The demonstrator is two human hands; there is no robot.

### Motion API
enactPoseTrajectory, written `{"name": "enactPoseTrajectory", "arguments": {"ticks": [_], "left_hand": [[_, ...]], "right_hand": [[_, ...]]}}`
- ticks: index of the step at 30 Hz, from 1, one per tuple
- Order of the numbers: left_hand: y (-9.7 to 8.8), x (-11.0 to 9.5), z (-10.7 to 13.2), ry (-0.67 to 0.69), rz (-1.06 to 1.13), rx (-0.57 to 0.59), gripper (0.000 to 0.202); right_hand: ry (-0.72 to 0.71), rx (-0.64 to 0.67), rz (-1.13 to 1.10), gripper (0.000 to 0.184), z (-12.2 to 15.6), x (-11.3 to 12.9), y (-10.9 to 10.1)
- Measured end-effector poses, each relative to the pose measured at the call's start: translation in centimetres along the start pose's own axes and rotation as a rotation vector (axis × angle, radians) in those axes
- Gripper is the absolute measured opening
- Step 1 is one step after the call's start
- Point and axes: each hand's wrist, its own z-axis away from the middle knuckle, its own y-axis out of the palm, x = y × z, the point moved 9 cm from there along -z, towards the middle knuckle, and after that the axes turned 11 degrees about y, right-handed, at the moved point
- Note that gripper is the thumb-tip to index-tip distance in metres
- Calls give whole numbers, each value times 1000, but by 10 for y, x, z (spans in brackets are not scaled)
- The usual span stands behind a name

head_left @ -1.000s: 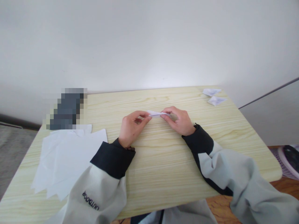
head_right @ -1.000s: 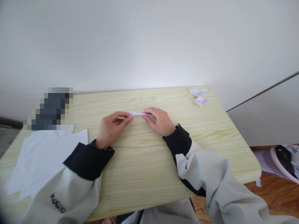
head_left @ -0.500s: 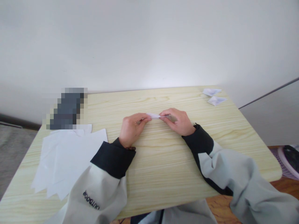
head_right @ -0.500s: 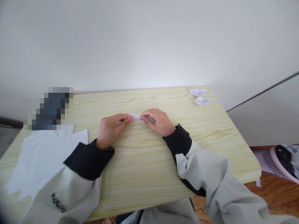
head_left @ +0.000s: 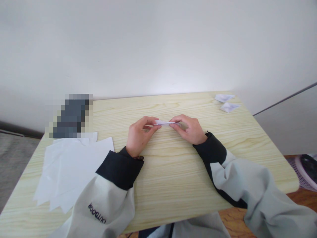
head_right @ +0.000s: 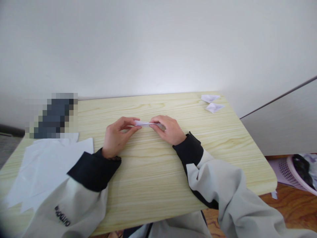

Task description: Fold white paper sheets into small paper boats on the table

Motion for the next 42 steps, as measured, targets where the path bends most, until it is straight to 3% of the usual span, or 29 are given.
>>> {"name": "enactPoseTrajectory", "arguments": {"ticks": [7,19,24,30,35,38,42], "left_hand": [[-1,-2,-1,64,-102,34,14],[9,-8,-1,176,-249,158,12],[9,0,0,54,-238,185,14],[4,14,1,-142,3,104,21],[2,18,1,-190,78,73,44],[4,21,2,-205,88,100,30],[4,25,4,-228,109,89,29]], "right_hand": [[19,20,10,8,0,-1,1],[-69,12,24,7,1,4,1],[-82,17,41,8,1,4,1],[-25,-6,40,5,0,1,0],[62,-11,10,11,-1,-10,1],[158,17,-43,17,-1,-20,4],[259,63,-96,21,0,-30,9]]}}
